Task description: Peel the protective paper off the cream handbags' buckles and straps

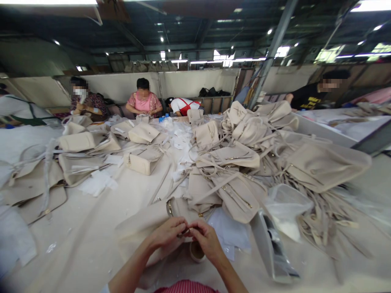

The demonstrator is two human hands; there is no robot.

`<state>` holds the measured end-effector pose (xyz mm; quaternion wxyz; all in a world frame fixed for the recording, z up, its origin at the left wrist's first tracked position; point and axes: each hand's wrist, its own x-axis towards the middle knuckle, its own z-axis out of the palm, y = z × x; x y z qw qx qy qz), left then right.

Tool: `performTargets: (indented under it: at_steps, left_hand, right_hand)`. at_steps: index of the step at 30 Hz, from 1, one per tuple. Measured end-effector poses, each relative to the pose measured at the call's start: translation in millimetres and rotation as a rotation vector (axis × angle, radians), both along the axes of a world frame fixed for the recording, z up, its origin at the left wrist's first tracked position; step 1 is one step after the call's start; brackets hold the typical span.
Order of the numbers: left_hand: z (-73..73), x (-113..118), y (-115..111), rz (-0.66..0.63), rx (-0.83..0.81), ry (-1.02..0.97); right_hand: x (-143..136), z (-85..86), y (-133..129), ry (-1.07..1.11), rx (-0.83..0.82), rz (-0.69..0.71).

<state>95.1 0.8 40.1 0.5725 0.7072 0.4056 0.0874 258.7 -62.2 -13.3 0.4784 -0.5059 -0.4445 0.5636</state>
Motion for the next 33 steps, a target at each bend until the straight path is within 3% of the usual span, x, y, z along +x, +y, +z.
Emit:
performTargets:
  at_steps: [5,9,13,21,27,33]
  left_hand:
    - [-7.4,-4.8,6.8,-0.061,-0.141,-0.058]
    - [-7.2,-3.7,-2.2,0.027,-0.128,-0.07]
    - [-7.7,0.1,-13.4,0.15,0.033,-0.021]
    - [-13.4,5.2,-23.2,0.205,0.257,0.026]
    - [-20.8,9.5,-32.3,0.309,0.324,0.053]
    - [-32.7,14.5,-38.0,0.363,0.337,0.082]
  right_hand:
    - [3.9,7.1,-4.1,-0.143,0.168,0.051]
    - [4.6,13.0,-8.8,-0.035,0.03,0.064]
    - [6.2,12.1,-11.9,0.041,-0.091,-0.039]
    - [6.8,11.5,-8.5,-0.326,0.123,0.026]
    - [2.7,0.9,-9.2,-0.615,0.406,-0.023]
    - [3.2,-8.1,-12.5,-0.808,0.38,0.062]
